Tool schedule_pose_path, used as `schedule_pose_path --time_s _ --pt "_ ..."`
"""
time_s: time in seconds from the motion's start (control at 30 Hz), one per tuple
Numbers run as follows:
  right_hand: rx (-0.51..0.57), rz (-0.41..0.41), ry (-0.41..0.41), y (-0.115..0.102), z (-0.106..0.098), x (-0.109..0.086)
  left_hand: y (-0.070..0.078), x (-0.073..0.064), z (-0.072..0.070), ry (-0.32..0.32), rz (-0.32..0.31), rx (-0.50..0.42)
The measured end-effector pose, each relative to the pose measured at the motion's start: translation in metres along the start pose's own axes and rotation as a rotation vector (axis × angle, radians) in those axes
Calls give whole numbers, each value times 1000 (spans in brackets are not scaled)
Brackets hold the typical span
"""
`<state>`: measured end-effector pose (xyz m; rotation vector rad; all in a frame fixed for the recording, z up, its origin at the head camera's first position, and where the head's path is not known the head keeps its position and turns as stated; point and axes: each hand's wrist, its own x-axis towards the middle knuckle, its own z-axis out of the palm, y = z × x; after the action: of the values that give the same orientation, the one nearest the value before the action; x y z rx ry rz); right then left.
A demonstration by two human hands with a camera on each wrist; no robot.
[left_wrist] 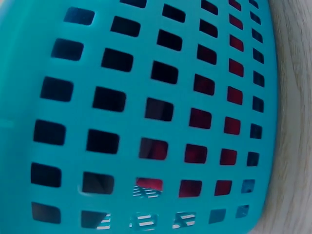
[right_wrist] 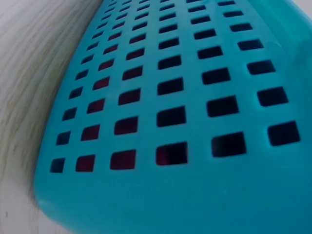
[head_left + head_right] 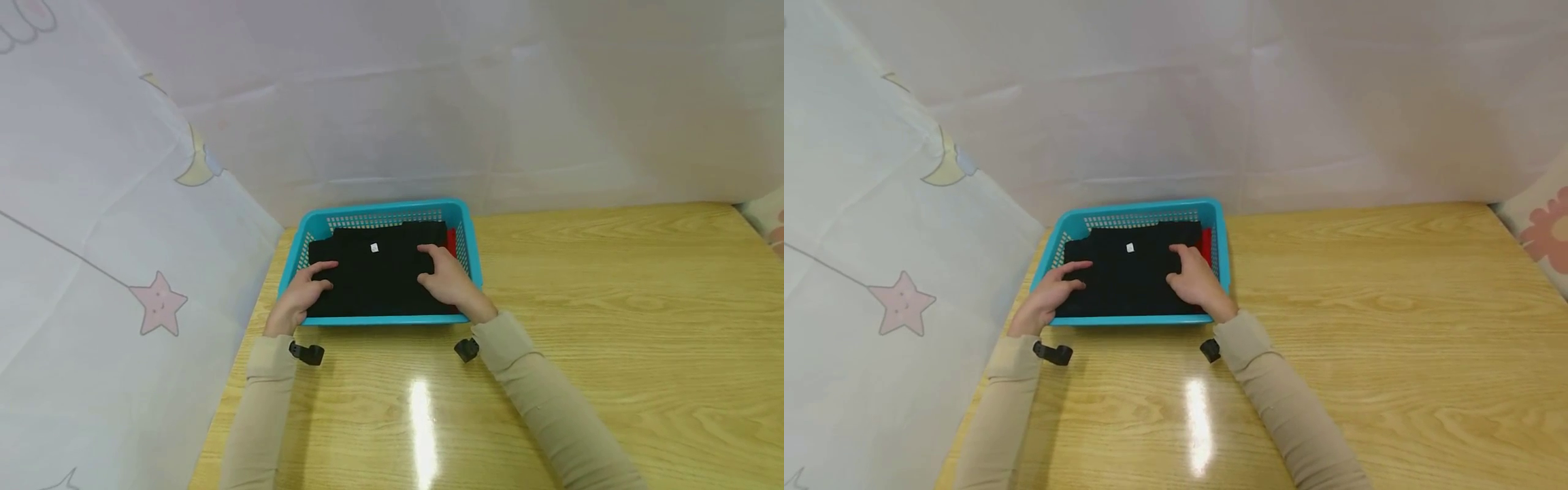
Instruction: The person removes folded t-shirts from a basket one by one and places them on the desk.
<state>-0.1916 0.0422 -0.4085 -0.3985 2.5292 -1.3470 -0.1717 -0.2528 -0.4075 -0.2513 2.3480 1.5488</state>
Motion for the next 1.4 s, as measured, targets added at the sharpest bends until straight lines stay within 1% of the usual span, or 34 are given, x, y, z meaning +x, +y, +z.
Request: schedule_pose_path --time_s 0.13,0.2,0.43,0.53,0.7,0.87,0.93,1.03,1.13,1.33,1.4 --pt "-32 -24 28 0 2 0 -1 1 0 -20 19 13" --pt "-40 -37 45 0 3 0 -2 1 -1 -15 30 13" --pt "-74 -83 109 0 6 2 -1 1 -1 56 69 -9" --pt "-66 -100 122 0 6 2 0 1 -2 70 72 -15" --pt "-47 -111 148 1 6 1 0 1 -1 63 74 -16" --pt "-26 -127 172 2 6 1 -1 2 -1 48 106 2" --pt "-23 -135 178 3 6 1 -2 2 -1 40 126 11" --pt "-16 -147 190 3 7 1 -3 2 -2 46 161 8" --pt "0 -160 193 3 8 2 -4 2 -4 57 184 -4" --pt "45 -173 206 4 8 3 -4 3 -5 86 187 -48" --pt "56 -179 218 4 8 3 -3 4 -5 98 207 -70"
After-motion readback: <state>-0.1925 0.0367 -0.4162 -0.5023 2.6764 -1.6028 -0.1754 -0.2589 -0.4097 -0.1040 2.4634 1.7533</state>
